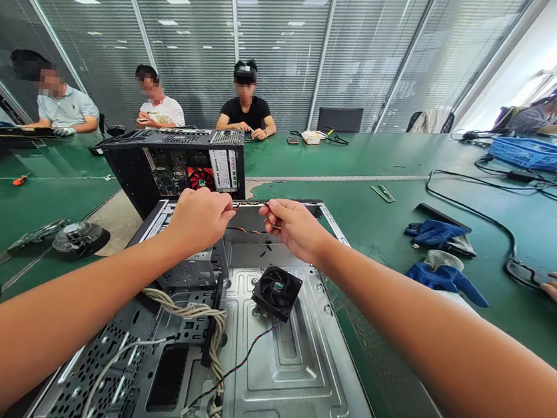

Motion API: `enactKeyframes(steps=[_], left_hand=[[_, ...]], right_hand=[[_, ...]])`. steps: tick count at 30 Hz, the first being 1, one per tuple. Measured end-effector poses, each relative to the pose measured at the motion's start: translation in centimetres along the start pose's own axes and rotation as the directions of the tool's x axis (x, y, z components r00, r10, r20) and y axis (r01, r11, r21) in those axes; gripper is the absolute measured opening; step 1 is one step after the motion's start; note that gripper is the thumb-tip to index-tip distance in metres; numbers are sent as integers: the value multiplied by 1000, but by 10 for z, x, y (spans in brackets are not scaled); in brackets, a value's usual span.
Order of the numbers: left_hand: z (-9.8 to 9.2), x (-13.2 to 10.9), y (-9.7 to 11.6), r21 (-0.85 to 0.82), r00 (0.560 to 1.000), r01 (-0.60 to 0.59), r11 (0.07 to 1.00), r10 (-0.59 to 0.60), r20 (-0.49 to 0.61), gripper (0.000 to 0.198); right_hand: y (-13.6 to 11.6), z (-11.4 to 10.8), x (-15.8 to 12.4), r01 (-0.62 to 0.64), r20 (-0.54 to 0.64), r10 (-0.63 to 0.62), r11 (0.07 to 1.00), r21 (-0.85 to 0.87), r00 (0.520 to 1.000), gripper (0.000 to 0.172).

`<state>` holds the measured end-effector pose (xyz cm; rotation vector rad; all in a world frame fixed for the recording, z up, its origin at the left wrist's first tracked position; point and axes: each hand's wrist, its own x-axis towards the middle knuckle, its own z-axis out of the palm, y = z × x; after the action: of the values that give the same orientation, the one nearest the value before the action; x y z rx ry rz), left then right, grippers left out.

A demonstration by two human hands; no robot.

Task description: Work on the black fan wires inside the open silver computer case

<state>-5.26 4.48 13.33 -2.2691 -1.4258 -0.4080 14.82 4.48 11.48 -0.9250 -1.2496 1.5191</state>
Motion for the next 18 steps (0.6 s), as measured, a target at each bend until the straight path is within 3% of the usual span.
enactKeyframes(steps=[7,13,18], left_hand=[[-2,1,2,-15,1000,-18,1000,19,23,20],[-1,1,4,-58,991,-105,993,109,74,18],[0,1,2,-58,990,-110,992,115,82,17]], right_hand=[[-10,6,-5,-44,-28,48,992,121,998,23],[-13,6,-6,-50,26,46,986,162,999,19],[-7,5,-3,-137,66,130,982,130,989,39]])
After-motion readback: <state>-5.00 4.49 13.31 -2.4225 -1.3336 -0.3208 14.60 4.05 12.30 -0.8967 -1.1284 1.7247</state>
